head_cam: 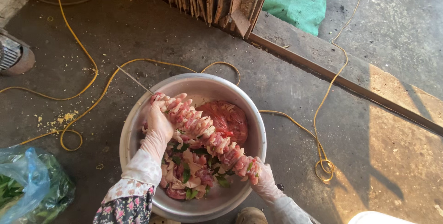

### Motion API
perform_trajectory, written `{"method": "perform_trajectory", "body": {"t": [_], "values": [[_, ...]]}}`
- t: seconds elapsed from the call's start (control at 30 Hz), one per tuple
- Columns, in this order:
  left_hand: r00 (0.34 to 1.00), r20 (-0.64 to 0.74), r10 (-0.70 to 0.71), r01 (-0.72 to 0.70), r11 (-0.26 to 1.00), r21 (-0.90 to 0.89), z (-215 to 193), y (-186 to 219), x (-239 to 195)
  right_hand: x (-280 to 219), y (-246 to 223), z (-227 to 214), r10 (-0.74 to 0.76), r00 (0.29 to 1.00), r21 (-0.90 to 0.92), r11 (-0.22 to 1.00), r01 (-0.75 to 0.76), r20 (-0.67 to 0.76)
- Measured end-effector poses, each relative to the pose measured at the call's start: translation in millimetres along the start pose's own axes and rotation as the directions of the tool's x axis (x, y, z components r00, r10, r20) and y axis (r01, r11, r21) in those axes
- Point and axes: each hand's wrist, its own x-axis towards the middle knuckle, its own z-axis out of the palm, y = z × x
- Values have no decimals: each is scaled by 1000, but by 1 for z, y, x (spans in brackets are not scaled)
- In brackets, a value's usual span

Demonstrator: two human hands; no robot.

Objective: The person threads pieces of raw meat and green leaves onto metal skewers from a large metal bowl. They hold the skewers with gloved hands, alternating between meat and leaves, then place the completed skewers into a bucket.

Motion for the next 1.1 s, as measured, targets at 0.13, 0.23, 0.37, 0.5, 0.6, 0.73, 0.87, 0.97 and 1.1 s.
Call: {"method": "perform_trajectory", "body": {"t": [0.13,0.23,0.37,0.5,0.6,0.73,0.87,0.97,1.1], "values": [[997,-65,46,-44,999,31,15,-2,3,4,-16,-10,87,994,-44,996,-84,60],[985,-136,104,-93,992,82,13,-9,-1,2,-21,-13,177,983,2,984,-178,51],[999,2,45,-44,990,-135,7,-15,-11,3,-16,-10,169,985,11,986,-169,38],[993,107,42,-5,946,-325,0,-24,-12,-2,-10,-4,181,983,23,983,-181,7],[1000,-25,-3,-4,965,-264,4,-29,-5,7,-6,-10,19,997,22,1000,-18,-75],[992,-120,-36,13,983,-182,3,-63,-9,-1,-11,-13,-125,978,50,990,135,-168],[975,-200,94,-113,990,-88,13,-86,-6,0,-18,-13,-128,981,-41,992,123,-146],[964,-239,115,-125,992,-28,22,-81,-10,-1,-25,-17,-116,974,11,993,121,-192],[988,-153,29,-37,998,-45,21,-85,-31,3,-22,-19,-62,996,104,992,69,-66]]}}
